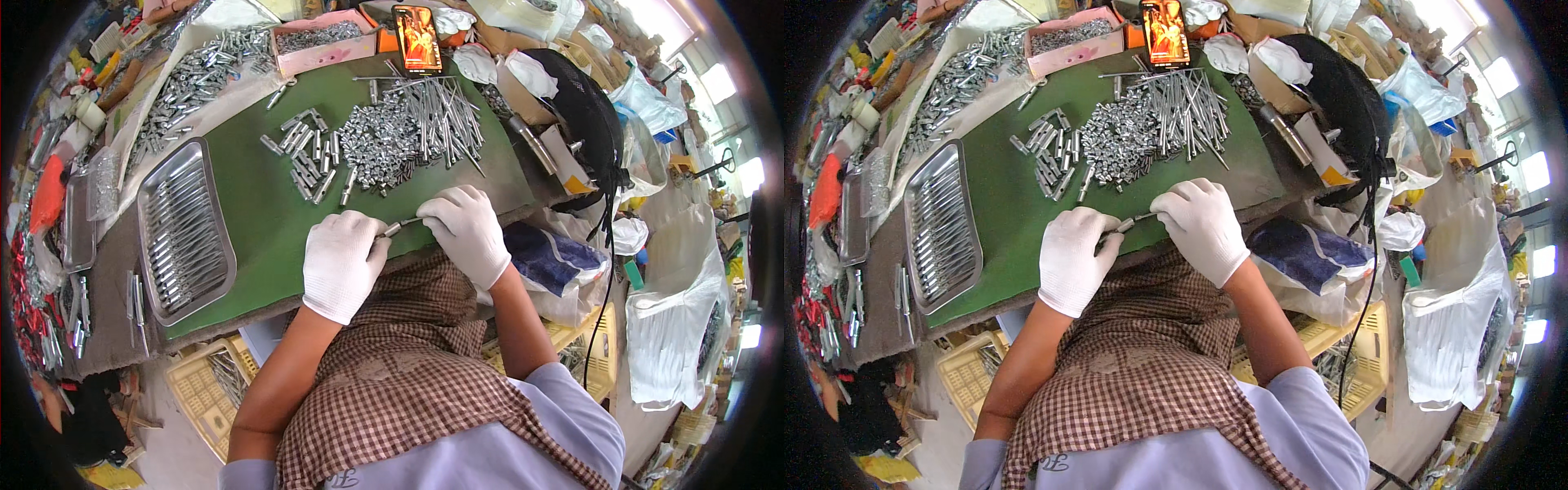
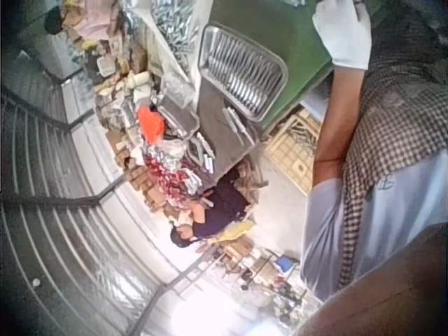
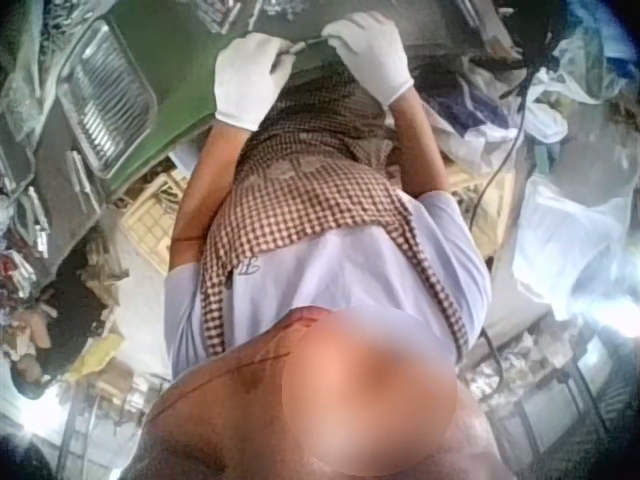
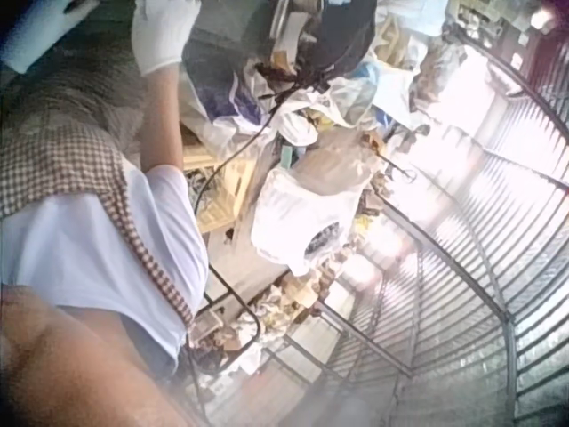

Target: Assembling small metal components by inserting rods into housings and adding fasteners.

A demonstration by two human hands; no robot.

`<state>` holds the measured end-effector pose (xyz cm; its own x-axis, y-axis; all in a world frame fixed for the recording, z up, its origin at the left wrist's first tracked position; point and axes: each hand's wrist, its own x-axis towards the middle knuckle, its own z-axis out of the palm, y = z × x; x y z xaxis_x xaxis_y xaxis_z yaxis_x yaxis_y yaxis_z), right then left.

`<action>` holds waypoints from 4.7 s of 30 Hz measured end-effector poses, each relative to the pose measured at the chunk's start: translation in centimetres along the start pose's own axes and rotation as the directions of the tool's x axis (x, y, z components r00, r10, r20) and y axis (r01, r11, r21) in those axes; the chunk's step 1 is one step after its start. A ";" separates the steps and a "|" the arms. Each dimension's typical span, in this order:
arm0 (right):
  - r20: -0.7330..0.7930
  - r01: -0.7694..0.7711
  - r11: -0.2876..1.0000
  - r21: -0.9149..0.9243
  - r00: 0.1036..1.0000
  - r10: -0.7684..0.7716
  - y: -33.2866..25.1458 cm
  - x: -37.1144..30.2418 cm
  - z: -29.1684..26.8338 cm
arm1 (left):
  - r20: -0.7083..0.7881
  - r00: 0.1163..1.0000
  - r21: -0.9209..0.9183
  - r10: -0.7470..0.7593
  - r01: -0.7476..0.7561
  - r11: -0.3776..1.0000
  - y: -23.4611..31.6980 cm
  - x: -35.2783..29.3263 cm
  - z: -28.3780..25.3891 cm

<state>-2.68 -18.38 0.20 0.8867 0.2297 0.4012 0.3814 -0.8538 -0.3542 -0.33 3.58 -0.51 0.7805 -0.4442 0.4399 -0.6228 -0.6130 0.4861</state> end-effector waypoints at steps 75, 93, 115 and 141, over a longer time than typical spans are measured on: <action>0.024 0.227 0.969 -0.097 0.974 -0.225 -2.0 2.4 0.4 | -0.018 0.999 0.090 0.033 -0.032 0.995 0.2 -0.3 0.2; 0.043 0.296 0.942 -0.158 0.955 -0.293 -2.2 2.6 0.3 | -0.018 0.999 0.090 0.031 -0.029 0.996 0.4 -0.1 0.1; -0.027 0.048 0.977 0.206 0.999 -0.044 1.0 1.1 1.6 | -0.014 0.999 0.137 0.037 -0.035 0.990 0.0 -0.3 0.6; -0.044 0.205 0.974 0.099 0.979 -0.201 -0.8 1.3 1.9 | 0.026 1.000 0.136 -0.004 0.001 0.991 0.7 -0.1 0.1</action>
<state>-1.34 -16.47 -0.59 0.7794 0.3763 0.5010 0.5791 -0.7379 -0.3466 -0.82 3.16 -0.31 0.7843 -0.4581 0.4183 -0.6091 -0.6966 0.3793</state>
